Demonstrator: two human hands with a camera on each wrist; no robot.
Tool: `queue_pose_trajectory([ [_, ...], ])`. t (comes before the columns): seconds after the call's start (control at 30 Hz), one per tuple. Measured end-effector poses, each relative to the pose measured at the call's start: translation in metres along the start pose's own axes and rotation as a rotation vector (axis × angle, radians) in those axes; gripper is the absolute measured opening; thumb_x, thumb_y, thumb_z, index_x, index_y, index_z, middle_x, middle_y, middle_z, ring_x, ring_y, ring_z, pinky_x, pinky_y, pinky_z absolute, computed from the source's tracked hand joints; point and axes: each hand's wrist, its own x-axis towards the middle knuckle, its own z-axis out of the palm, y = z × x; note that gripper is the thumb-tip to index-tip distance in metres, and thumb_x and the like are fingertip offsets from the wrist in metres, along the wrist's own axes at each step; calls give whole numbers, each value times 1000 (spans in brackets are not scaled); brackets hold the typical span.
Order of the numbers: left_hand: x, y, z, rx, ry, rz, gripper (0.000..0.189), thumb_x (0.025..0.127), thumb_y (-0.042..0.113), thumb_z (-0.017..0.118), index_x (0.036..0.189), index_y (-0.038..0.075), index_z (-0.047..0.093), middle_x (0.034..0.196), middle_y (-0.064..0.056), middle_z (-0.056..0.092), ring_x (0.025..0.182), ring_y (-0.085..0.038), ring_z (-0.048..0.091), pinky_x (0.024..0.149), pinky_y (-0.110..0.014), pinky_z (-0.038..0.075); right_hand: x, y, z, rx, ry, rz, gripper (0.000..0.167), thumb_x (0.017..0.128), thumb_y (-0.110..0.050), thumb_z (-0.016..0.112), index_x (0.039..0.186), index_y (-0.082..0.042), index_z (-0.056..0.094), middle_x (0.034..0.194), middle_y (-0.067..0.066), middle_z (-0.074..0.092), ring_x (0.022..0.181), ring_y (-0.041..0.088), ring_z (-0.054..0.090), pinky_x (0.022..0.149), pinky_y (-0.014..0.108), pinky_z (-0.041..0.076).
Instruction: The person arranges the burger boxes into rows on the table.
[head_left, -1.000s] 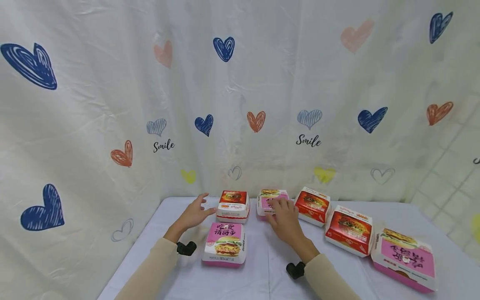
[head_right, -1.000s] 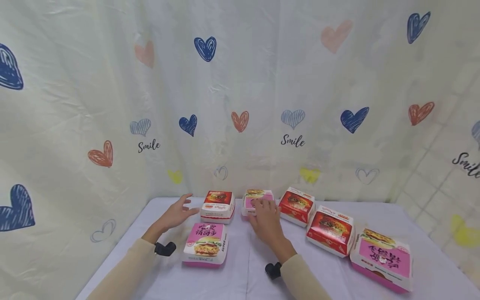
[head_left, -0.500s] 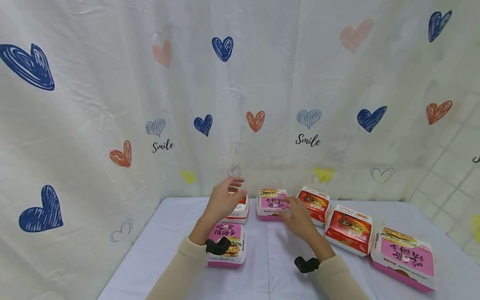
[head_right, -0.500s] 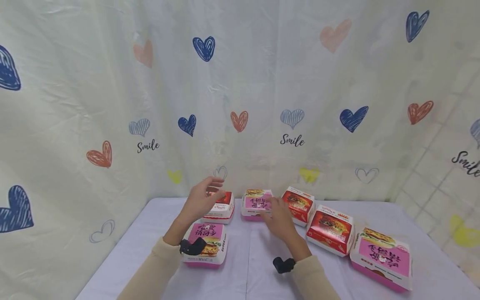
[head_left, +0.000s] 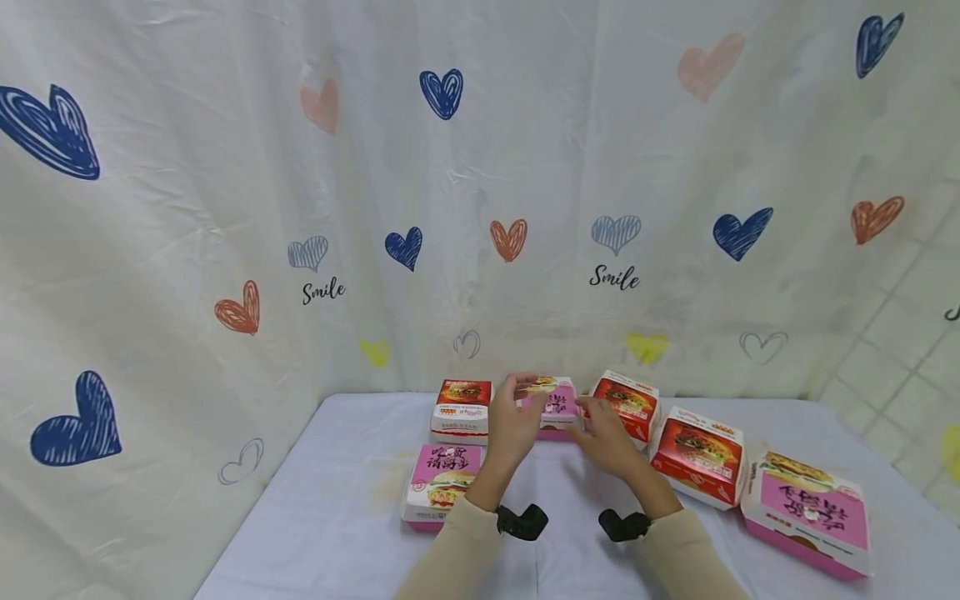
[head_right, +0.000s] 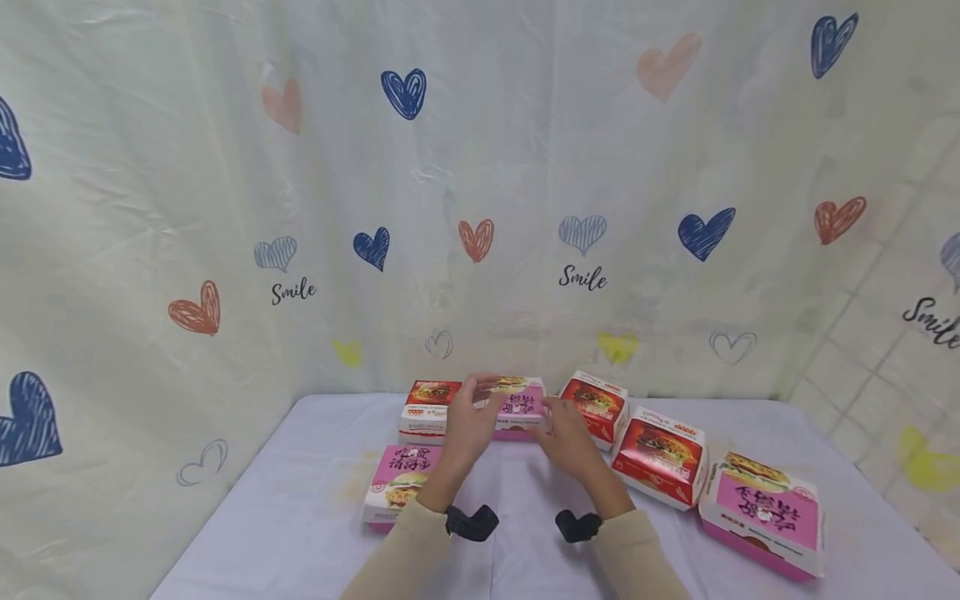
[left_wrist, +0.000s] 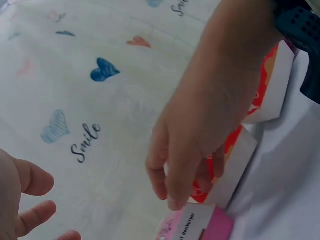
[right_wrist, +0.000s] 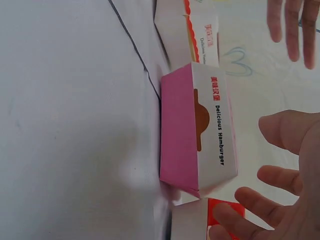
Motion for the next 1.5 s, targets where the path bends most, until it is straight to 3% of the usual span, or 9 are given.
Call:
queue_pose_trajectory([
  [0.17, -3, -24, 20, 127, 49, -62, 45, 93, 21, 71, 134, 8, 58, 132, -20, 62, 123, -36, 58, 101, -55, 47, -1, 2, -2, 13, -31, 7, 60, 101, -29, 63, 148, 0, 41, 145, 28, 44, 133, 45, 49, 108, 64, 43],
  [0.27, -6, -36, 26, 194, 35, -117, 56, 93, 22, 71, 142, 5, 50, 135, -22, 56, 124, -36, 55, 103, -56, 45, -2, 3, -2, 13, -51, -6, 58, 101, -27, 64, 146, 2, 43, 141, 28, 48, 129, 44, 51, 106, 63, 45],
  [0.43, -8, -50, 28, 215, -9, -174, 63, 94, 22, 68, 147, -2, 44, 141, -25, 50, 131, -40, 51, 108, -58, 43, -4, 4, 0, 1, -82, -20, 58, 99, -24, 67, 145, 3, 44, 139, 29, 51, 127, 42, 54, 105, 62, 46],
  [0.67, -11, -63, 33, 236, -37, -212, 71, 94, 23, 68, 152, -4, 38, 151, -29, 44, 138, -48, 45, 114, -60, 37, -5, 6, 1, 25, -128, 13, 67, 100, -27, 66, 153, 1, 35, 152, 31, 45, 140, 48, 46, 110, 65, 40],
  [0.8, -11, -66, 37, 213, -69, -230, 74, 95, 24, 67, 156, -3, 34, 155, -29, 39, 140, -50, 43, 115, -61, 36, -5, 8, 1, 32, -140, 23, 71, 100, -26, 66, 155, 0, 31, 151, 31, 47, 136, 48, 51, 108, 64, 43],
  [1.0, -12, -64, 39, 203, -90, -238, 74, 96, 24, 67, 156, -2, 33, 156, -28, 37, 143, -47, 42, 115, -60, 37, -4, 9, -2, 18, -142, 22, 70, 99, -23, 67, 154, 0, 32, 137, 29, 60, 120, 41, 63, 99, 58, 52],
  [1.33, -12, -60, 39, 185, -124, -245, 74, 96, 25, 68, 156, 0, 33, 155, -27, 37, 140, -45, 45, 114, -59, 39, -6, 10, -13, 2, -187, 71, 67, 100, -28, 66, 153, -5, 32, 134, 26, 62, 118, 38, 64, 99, 59, 52],
  [1.5, -13, -61, 40, 179, -146, -259, 73, 96, 26, 69, 155, 1, 33, 155, -26, 38, 140, -44, 46, 114, -58, 40, -6, 13, -18, -15, -215, 75, 69, 99, -28, 66, 153, -3, 31, 124, 22, 65, 105, 30, 65, 92, 54, 56],
])
